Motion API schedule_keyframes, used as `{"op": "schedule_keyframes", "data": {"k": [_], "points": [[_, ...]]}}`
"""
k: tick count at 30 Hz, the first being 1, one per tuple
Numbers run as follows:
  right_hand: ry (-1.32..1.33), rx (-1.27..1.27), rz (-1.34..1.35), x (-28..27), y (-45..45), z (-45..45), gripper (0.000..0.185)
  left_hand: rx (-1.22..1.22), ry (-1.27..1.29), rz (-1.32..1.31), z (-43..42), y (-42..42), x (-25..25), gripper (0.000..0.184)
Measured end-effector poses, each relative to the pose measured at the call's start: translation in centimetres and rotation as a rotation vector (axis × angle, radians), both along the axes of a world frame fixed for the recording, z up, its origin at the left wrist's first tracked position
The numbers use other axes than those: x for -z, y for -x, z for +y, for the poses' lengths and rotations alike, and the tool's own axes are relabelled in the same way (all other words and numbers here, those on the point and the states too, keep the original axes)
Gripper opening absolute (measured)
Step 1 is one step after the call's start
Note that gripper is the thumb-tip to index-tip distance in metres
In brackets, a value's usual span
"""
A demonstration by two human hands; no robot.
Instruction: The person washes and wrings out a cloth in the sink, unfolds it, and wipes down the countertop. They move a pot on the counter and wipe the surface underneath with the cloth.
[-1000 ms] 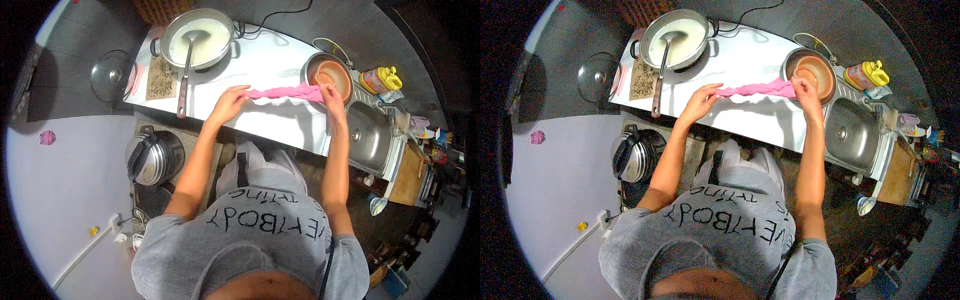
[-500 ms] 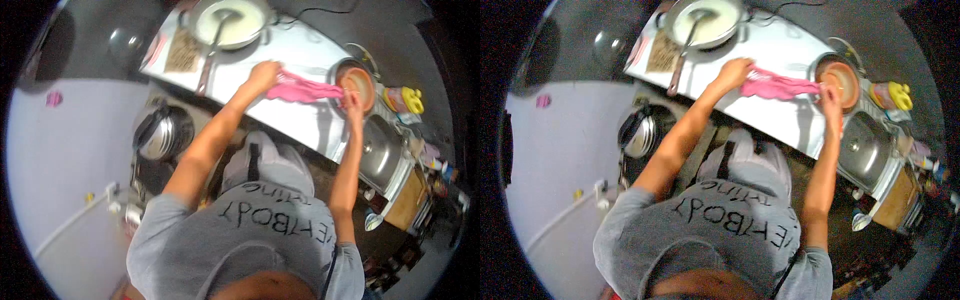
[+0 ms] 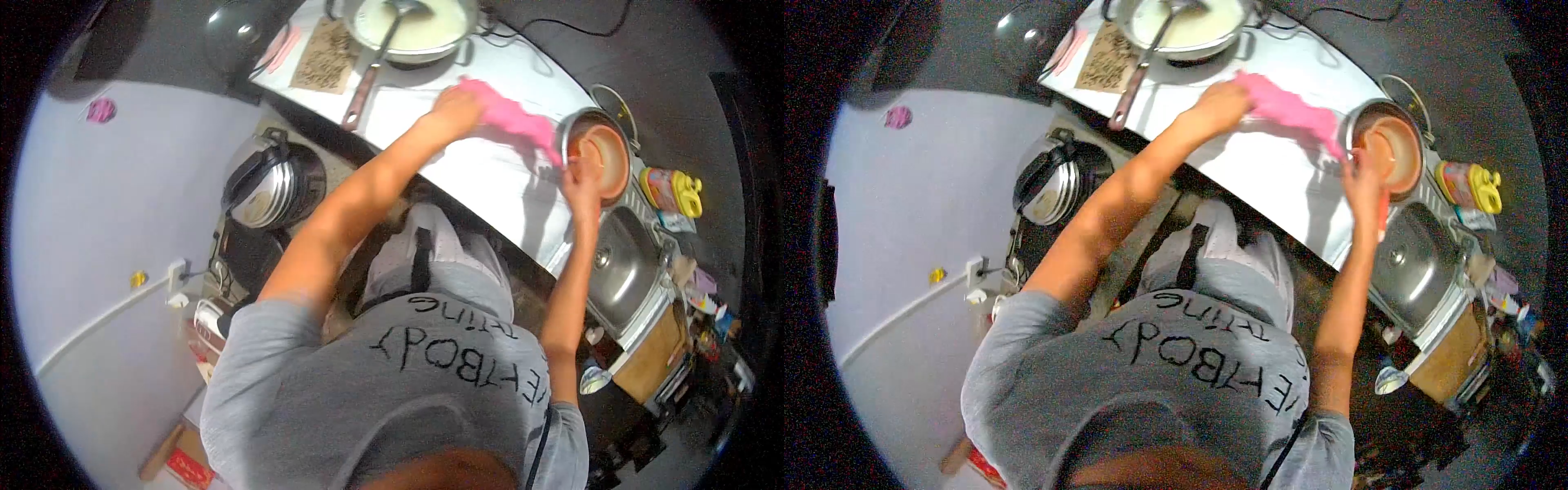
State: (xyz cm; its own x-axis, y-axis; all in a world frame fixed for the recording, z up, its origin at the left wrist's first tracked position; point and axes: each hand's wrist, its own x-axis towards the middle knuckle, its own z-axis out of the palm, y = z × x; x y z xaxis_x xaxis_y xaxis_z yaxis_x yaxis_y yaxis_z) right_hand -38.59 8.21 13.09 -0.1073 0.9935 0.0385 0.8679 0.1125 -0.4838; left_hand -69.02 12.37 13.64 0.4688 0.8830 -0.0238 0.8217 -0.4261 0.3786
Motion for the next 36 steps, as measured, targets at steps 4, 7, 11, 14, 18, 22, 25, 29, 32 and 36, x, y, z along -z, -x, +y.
{"op": "schedule_keyframes", "data": {"k": [4,7,11,14,18,22,25,29,32,36], "points": [[0.025,-0.100,0.120,4.5,1.7,-2.3,0.033,0.022,0.129,0.195,-3.7,1.8,7.8,0.030],[0.057,-0.160,0.186,4.3,6.5,-1.0,0.031,-0.084,0.005,-0.080,-3.5,1.4,10.0,0.039],[-0.097,-0.106,0.049,10.9,10.4,2.8,0.042,-0.093,0.009,-0.119,-0.4,-1.3,10.7,0.044],[0.023,0.066,-0.097,13.7,13.8,3.1,0.051,-0.239,-0.185,-0.089,0.2,-2.4,14.9,0.045],[0.003,-0.152,-0.185,14.4,15.4,2.4,0.050,-0.538,-0.142,-0.065,-3.7,-3.1,15.5,0.054],[-0.106,-0.409,-0.157,14.4,15.4,7.7,0.048,-0.654,-0.171,0.010,-1.8,-3.9,16.2,0.057],[-0.207,-0.538,-0.143,15.0,15.3,14.4,0.046,-0.783,-0.234,0.050,2.4,-5.3,17.4,0.055],[-0.292,-0.626,-0.197,16.1,13.9,21.4,0.045,-0.906,-0.171,0.002,8.7,-7.3,18.4,0.057],[-0.322,-0.566,-0.169,16.5,12.3,24.4,0.044,-0.914,-0.048,-0.017,13.4,-8.7,17.4,0.059],[-0.268,-0.273,-0.278,18.0,9.8,24.2,0.046,-0.713,-0.178,-0.105,16.7,-10.3,18.2,0.060]]}}
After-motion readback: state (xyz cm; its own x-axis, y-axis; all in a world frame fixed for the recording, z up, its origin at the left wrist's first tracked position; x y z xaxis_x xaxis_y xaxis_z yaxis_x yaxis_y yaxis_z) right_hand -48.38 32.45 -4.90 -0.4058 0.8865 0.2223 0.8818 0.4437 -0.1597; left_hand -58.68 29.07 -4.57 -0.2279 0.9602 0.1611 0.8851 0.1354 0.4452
